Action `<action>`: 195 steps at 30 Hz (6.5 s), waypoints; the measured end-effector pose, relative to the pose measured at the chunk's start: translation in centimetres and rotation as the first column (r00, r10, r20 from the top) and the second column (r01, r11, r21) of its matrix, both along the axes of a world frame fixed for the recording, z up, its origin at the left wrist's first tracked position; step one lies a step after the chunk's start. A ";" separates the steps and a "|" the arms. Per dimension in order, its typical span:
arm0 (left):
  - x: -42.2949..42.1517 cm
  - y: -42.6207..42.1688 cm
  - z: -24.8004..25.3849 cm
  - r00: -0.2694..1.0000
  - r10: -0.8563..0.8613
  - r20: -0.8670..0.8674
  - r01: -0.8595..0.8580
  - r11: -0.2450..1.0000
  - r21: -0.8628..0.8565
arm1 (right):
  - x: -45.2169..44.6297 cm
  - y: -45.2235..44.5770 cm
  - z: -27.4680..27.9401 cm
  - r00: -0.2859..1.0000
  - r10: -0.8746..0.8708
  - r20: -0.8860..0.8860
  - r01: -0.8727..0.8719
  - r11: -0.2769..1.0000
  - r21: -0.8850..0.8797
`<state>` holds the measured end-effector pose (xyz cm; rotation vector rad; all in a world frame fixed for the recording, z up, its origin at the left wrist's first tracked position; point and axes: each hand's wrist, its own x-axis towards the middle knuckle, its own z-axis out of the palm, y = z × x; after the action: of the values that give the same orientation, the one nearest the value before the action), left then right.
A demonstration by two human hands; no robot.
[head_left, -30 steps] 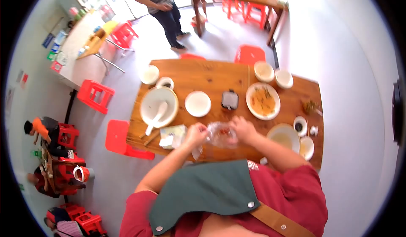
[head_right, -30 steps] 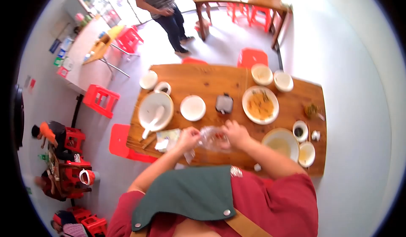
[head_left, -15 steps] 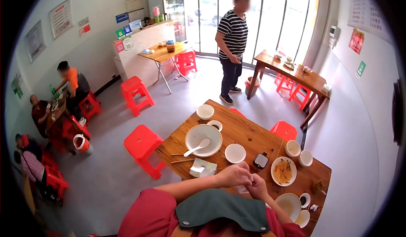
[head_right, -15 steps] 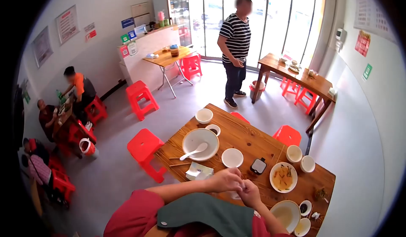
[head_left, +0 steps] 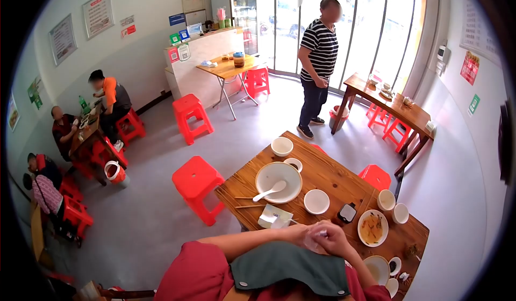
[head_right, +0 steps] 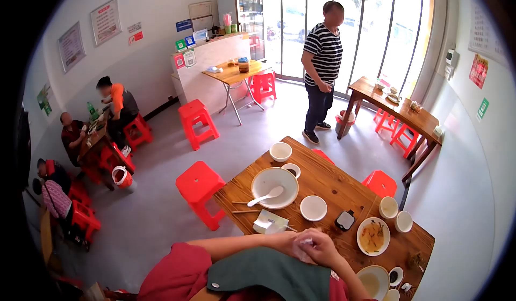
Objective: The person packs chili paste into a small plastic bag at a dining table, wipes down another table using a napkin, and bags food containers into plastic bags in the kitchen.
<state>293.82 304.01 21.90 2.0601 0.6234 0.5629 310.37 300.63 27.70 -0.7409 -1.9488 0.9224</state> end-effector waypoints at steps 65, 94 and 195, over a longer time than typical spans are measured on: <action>1.2 1.4 1.7 0.996 -0.089 -0.022 0.082 0.972 -0.220 | 2.2 -1.7 -4.3 0.862 -0.259 0.435 0.079 0.918 0.390; -7.1 0.6 2.8 0.854 0.415 -0.313 -0.310 0.890 0.334 | 0.0 0.5 4.5 0.388 0.366 -0.846 -0.865 0.460 -0.199; 3.8 -1.9 1.6 0.781 0.467 0.415 -0.180 0.804 -0.566 | 2.4 -1.6 -2.8 0.753 -0.642 0.143 0.594 0.757 0.271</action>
<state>297.58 302.07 23.49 1.2117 0.7080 1.0286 312.81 298.99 24.94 -1.3111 -1.7549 0.2169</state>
